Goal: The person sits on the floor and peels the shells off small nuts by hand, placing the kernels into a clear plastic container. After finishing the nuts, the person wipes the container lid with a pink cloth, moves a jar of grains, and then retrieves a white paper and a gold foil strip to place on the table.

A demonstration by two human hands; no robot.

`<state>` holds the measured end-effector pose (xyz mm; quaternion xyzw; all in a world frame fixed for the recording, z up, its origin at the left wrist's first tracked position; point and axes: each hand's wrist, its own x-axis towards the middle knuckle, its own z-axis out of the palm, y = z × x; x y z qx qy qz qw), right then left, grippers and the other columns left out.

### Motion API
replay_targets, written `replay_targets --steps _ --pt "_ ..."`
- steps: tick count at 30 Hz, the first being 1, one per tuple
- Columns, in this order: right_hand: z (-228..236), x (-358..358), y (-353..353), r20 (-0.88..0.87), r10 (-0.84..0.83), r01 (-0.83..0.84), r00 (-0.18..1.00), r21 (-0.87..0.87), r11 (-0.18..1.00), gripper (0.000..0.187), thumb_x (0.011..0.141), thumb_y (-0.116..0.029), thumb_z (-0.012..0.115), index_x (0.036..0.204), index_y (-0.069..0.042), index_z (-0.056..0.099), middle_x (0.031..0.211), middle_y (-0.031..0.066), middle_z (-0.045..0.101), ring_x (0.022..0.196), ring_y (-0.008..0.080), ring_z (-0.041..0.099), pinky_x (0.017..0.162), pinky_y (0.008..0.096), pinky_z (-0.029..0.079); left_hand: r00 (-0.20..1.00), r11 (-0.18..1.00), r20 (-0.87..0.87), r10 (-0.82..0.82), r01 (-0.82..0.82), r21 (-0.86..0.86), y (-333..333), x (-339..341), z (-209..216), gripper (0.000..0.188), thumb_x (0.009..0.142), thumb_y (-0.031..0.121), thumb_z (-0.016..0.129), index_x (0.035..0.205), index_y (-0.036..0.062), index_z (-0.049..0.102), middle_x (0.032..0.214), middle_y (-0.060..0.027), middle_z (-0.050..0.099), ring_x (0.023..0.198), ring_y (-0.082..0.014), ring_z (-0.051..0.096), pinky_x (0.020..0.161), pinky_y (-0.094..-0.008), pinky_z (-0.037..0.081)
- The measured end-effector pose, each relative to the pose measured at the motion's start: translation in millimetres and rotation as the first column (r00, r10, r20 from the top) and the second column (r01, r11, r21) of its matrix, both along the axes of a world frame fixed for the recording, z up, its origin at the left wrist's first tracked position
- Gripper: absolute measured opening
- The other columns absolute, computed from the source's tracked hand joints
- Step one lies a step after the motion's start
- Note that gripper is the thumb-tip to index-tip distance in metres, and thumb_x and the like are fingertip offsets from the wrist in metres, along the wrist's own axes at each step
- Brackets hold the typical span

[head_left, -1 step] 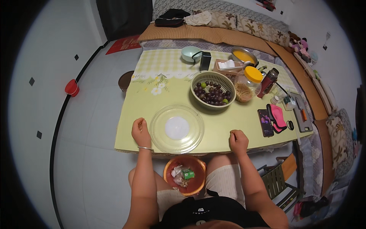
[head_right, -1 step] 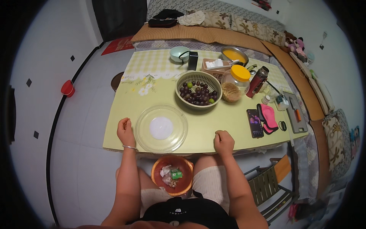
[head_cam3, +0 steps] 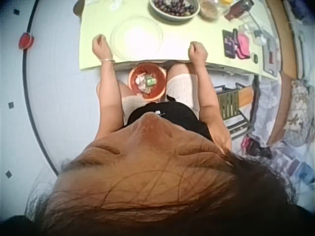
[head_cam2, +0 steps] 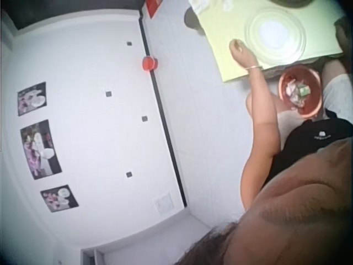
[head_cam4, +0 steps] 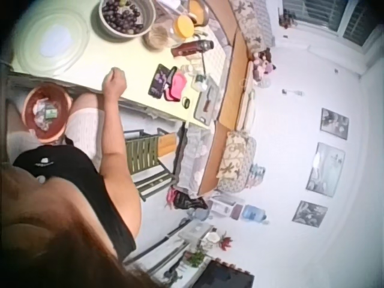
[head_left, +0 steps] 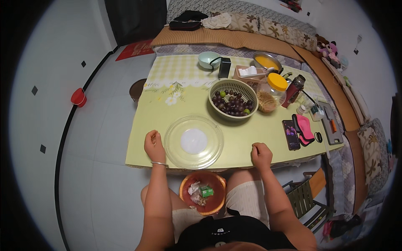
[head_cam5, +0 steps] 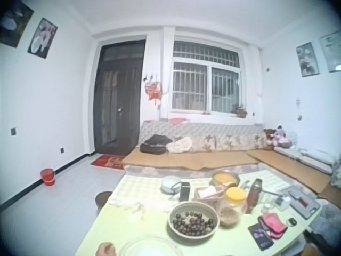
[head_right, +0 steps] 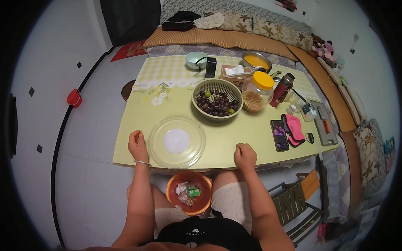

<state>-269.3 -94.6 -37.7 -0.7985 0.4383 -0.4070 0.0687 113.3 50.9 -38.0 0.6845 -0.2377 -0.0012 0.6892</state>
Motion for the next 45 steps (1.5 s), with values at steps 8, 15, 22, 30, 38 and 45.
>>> replay_targets --steps 8,15,22,30,38,45 --pt "-1 0 0 -0.008 -0.009 0.009 1.000 -0.013 1.000 0.006 0.080 -0.006 0.063 0.084 -0.006 0.068 0.078 0.0107 0.065 0.069 0.0270 0.064 0.064 0.0350 0.051 0.991 0.992 0.134 0.025 -0.041 0.121 6 5 -8 0.017 0.084 0.003 0.066 0.101 -0.0004 0.065 0.111 -0.0095 0.063 0.093 -0.0161 0.060 0.082 -0.0279 0.049" --pt "0 0 3 0.013 0.002 -0.002 1.000 0.029 1.000 0.004 0.080 -0.009 0.067 0.083 -0.006 0.068 0.076 0.0099 0.064 0.068 0.0252 0.063 0.063 0.0341 0.050 0.989 0.992 0.149 0.023 -0.041 0.119 10 6 -7 0.017 0.080 -0.001 0.065 0.095 0.0041 0.066 0.114 -0.0107 0.062 0.101 -0.0218 0.060 0.080 -0.0314 0.049" --pt "0 1 1 0.064 0.010 -0.009 0.998 -0.017 1.000 0.005 0.081 -0.013 0.067 0.080 -0.008 0.067 0.074 0.0100 0.063 0.066 0.0280 0.061 0.060 0.0373 0.049 0.997 0.993 0.068 0.025 -0.033 0.110 6 5 -8 0.025 0.080 -0.002 0.063 0.105 0.0036 0.064 0.114 -0.0095 0.061 0.098 -0.0207 0.059 0.081 -0.0306 0.048" --pt "2 2 2 0.018 -0.003 0.003 1.000 -0.022 1.000 0.006 0.082 -0.012 0.064 0.079 -0.007 0.066 0.072 0.0108 0.061 0.066 0.0293 0.061 0.060 0.0386 0.049 0.980 0.975 0.200 0.019 -0.063 0.212 2 1 -11 0.035 0.077 -0.001 0.068 0.111 -0.0006 0.061 0.113 -0.0128 0.059 0.101 -0.0236 0.061 0.086 -0.0335 0.051" --pt "0 2 2 0.010 -0.023 0.023 1.000 -0.039 0.999 0.007 0.081 -0.013 0.064 0.078 -0.007 0.065 0.072 0.0106 0.062 0.066 0.0295 0.060 0.060 0.0391 0.049 0.890 0.913 0.455 -0.008 -0.179 0.367 3 -4 -8 0.042 0.069 0.000 0.065 0.110 -0.0009 0.060 0.122 -0.0217 0.057 0.117 -0.0382 0.050 0.104 -0.0458 0.036" --pt "-2 2 1 0.021 -0.016 0.016 1.000 -0.042 0.999 0.006 0.081 -0.012 0.064 0.078 -0.007 0.065 0.073 0.0102 0.062 0.066 0.0288 0.061 0.060 0.0387 0.049 0.874 0.895 0.486 0.019 -0.231 0.381 6 5 -14 0.045 0.071 -0.001 0.063 0.116 -0.0002 0.058 0.123 -0.0210 0.057 0.118 -0.0364 0.050 0.104 -0.0453 0.037"
